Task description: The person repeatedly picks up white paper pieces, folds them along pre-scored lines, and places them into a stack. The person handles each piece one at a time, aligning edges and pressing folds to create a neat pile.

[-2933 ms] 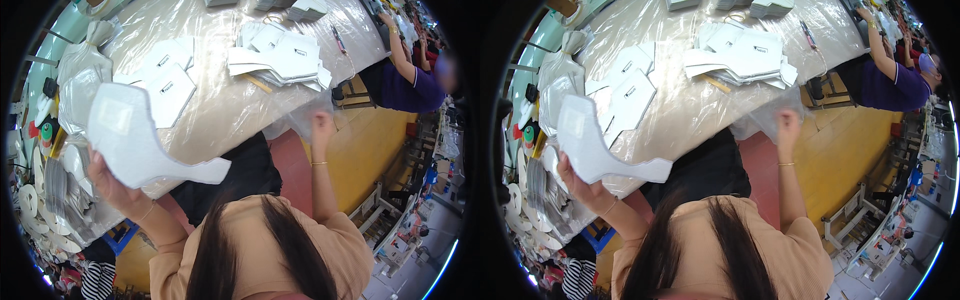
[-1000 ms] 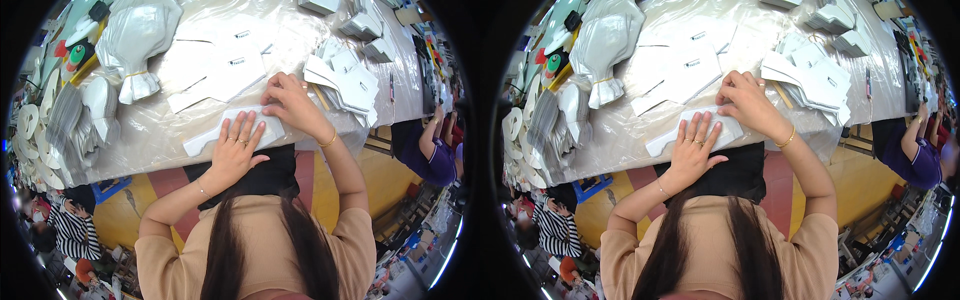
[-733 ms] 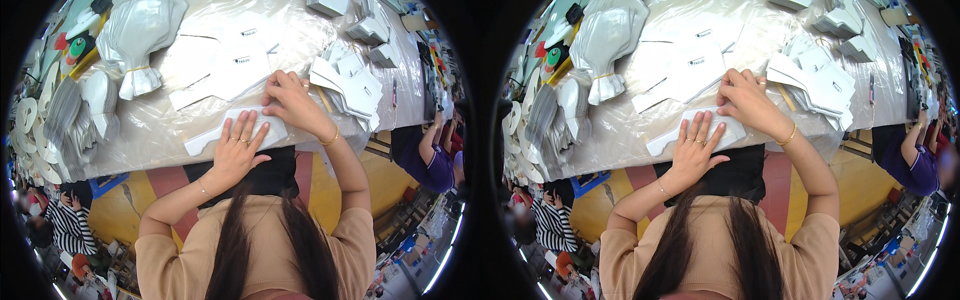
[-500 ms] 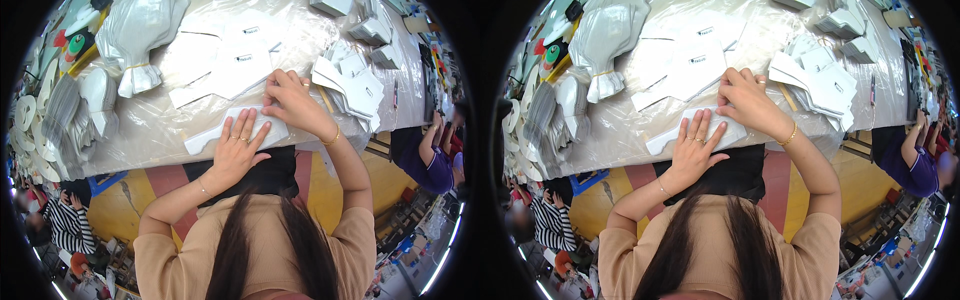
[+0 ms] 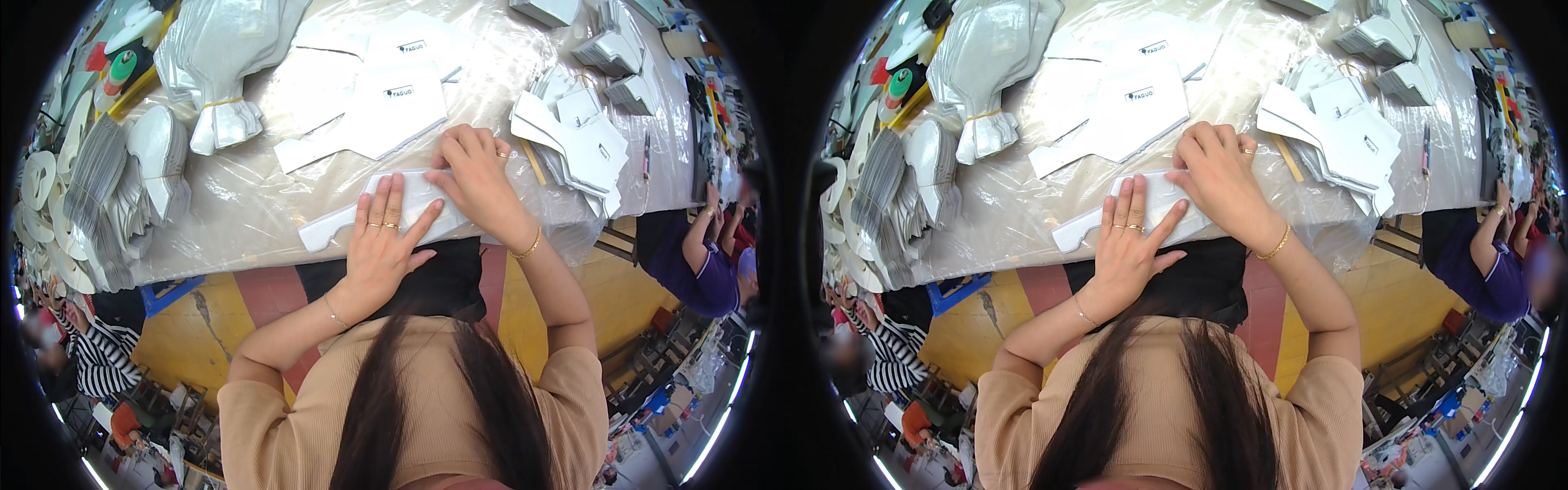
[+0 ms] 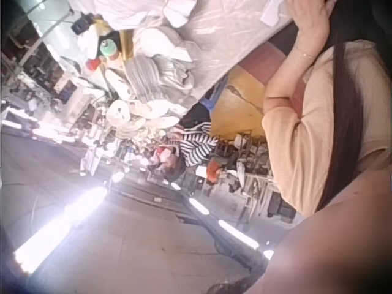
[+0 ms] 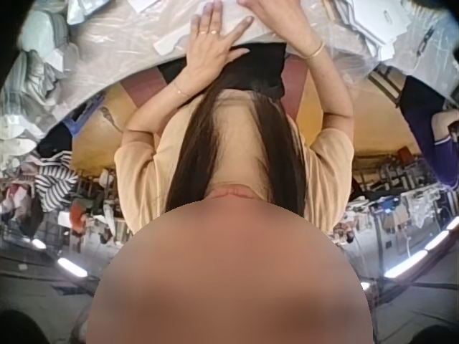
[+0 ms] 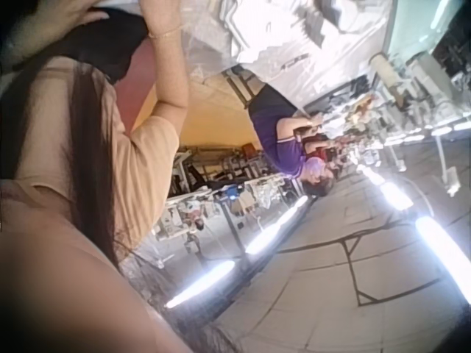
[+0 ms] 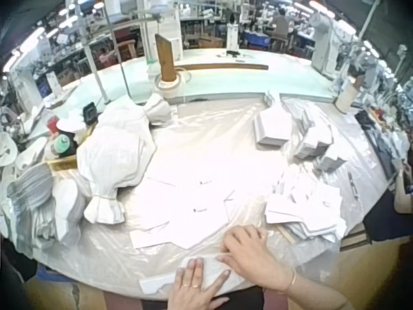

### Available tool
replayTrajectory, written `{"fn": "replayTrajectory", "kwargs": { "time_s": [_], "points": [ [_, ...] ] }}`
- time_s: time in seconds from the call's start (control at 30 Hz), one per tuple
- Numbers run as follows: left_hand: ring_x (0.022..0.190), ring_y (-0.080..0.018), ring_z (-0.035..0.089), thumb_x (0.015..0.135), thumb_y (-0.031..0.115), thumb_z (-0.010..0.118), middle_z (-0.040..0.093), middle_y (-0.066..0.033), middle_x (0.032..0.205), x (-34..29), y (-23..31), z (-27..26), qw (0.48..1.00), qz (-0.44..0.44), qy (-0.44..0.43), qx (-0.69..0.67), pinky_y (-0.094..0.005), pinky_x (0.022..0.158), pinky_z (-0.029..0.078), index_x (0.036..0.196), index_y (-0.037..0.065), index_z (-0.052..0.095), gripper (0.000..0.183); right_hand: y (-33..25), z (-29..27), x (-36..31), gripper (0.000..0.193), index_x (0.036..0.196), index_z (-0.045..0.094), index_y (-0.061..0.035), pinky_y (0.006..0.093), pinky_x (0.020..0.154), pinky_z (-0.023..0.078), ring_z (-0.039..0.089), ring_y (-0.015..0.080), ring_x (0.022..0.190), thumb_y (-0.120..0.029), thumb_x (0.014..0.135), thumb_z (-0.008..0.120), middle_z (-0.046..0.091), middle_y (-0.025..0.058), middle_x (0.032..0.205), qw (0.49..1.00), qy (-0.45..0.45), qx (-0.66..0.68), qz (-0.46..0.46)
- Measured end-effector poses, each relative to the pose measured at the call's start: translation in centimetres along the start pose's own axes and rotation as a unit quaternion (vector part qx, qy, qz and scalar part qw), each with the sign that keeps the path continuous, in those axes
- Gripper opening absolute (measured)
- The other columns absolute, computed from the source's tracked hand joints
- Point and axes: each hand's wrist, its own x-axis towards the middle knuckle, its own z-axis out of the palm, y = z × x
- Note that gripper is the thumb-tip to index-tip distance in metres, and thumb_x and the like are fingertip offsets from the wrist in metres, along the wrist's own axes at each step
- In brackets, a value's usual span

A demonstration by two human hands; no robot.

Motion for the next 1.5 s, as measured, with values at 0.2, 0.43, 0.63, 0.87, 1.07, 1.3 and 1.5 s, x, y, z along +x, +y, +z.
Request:
{"fn": "replayTrajectory", "kwargs": {
  "time_s": [0.2,0.43,0.63,0.87,1.07,1.3,1.5],
  "points": [
    [0.151,-0.0402,0.016,0.073,0.044,0.081,0.016,-0.0276,0.161,-0.2,0.3,0.3,0.999,-0.028,0.005,0.028,-0.0543,0.119,0.019,0.149,0.042,0.043,0.085,0.2,0.4,0.0,0.042,0.098,0.062,-0.0138,0.0431,0.091,0.028,0.048,0.0234,0.104,-0.038,0.07,0.083,0.053,0.0006,0.106,0.998,-0.009,0.015,0.059],
    [0.15,-0.0403,0.019,0.071,0.04,0.082,0.018,-0.0274,0.161,-0.2,0.2,0.5,0.999,-0.019,0.023,0.036,-0.0538,0.118,0.02,0.149,0.043,0.041,0.088,1.5,0.5,0.8,0.036,0.1,0.065,-0.016,0.0422,0.091,0.029,0.048,0.0223,0.102,-0.036,0.074,0.08,0.054,-0.0001,0.102,0.995,-0.007,0.077,0.057],
    [0.149,-0.0407,0.021,0.071,0.036,0.083,0.021,-0.0279,0.16,-0.2,0.2,0.5,0.998,-0.007,0.038,0.052,-0.0526,0.119,0.02,0.15,0.041,0.042,0.089,1.0,1.1,-0.2,0.033,0.104,0.065,-0.0177,0.0447,0.09,0.03,0.05,0.0221,0.102,-0.037,0.079,0.076,0.055,0.0003,0.103,0.999,0.04,0.009,0.019],
    [0.149,-0.0405,0.021,0.07,0.03,0.084,0.021,-0.0286,0.16,-0.2,0.2,0.4,0.998,-0.004,0.038,0.054,-0.0518,0.119,0.018,0.15,0.04,0.041,0.091,1.7,0.8,-0.8,0.029,0.109,0.065,-0.016,0.0386,0.091,0.031,0.051,0.0236,0.102,-0.028,0.083,0.073,0.055,0.0033,0.104,0.996,0.072,-0.018,-0.043],
    [0.149,-0.0404,0.021,0.074,0.028,0.081,0.021,-0.029,0.159,-0.2,0.2,0.3,0.998,0.003,0.023,0.055,-0.0531,0.118,0.02,0.152,0.038,0.038,0.089,1.7,0.3,-0.3,0.025,0.109,0.065,-0.0149,0.0388,0.091,0.033,0.052,0.0241,0.101,-0.022,0.086,0.07,0.055,0.0049,0.102,0.998,0.044,0.033,0.006],
    [0.148,-0.0406,0.024,0.072,0.021,0.083,0.025,-0.0274,0.158,-0.2,0.3,-0.3,0.999,0.011,0.041,0.019,-0.0529,0.118,0.022,0.149,0.033,0.043,0.088,1.9,0.0,0.4,0.016,0.105,0.066,-0.0051,0.0391,0.086,0.043,0.057,0.0287,0.096,-0.01,0.09,0.064,0.059,0.0089,0.097,0.992,0.101,0.08,0.018],
    [0.146,-0.0386,0.029,0.069,0.01,0.08,0.026,-0.0242,0.159,-1.0,0.1,-1.8,0.999,0.031,-0.005,0.01,-0.054,0.115,0.026,0.149,0.026,0.043,0.09,2.1,-2.9,-3.2,0.018,0.107,0.066,-0.0027,0.0393,0.087,0.047,0.059,0.0306,0.099,-0.009,0.09,0.064,0.063,0.0103,0.101,0.98,0.112,0.16,0.028]
  ]
}}
